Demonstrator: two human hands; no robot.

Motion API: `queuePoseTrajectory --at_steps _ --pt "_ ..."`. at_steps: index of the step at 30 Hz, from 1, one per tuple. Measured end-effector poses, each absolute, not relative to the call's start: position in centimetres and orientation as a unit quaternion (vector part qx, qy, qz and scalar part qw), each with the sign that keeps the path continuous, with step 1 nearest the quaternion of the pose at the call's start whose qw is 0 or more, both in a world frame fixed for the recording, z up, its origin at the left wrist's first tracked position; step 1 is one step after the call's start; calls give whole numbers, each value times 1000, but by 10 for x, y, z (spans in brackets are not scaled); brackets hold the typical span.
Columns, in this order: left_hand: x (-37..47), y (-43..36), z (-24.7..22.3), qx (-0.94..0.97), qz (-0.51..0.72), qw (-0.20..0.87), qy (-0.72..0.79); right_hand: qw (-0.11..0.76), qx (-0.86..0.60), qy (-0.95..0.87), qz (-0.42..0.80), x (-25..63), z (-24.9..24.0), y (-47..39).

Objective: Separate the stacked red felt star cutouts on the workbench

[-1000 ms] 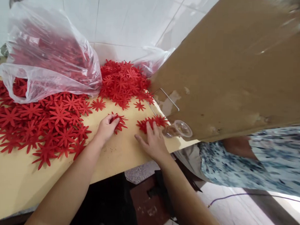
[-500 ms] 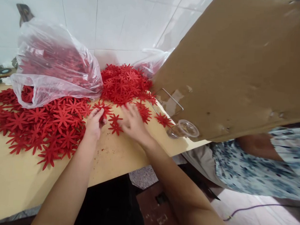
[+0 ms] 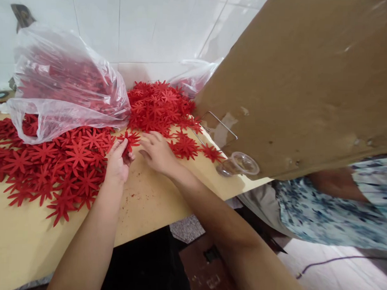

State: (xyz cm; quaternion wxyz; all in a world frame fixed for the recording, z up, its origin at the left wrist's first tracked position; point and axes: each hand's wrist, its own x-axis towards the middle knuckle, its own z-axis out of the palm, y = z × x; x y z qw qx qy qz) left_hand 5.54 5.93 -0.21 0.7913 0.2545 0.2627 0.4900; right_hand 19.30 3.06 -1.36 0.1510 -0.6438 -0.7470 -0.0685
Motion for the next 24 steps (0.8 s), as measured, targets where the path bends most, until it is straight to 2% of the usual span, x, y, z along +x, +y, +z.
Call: queuePoseTrajectory --at_steps 3,8,10,12,15,18,24 --pt "51 61 2 248 499 790 255 136 -596 -791 -39 167 -16 52" --pt "49 64 2 235 492 796 265 140 -683 -716 -29 193 -20 51" --pt "54 63 -1 250 472 797 281 200 -707 -678 -27 210 -17 33" --pt "60 59 -5 273 438 804 296 319 -704 -634 16 218 -12 12" --pt "68 51 -10 319 377 816 300 465 -612 -607 202 207 -6 -11" --pt "72 44 -13 348 347 817 302 521 -546 -588 291 186 -10 -17" --pt "74 39 -13 429 283 782 352 626 -563 -447 303 185 -24 -4"
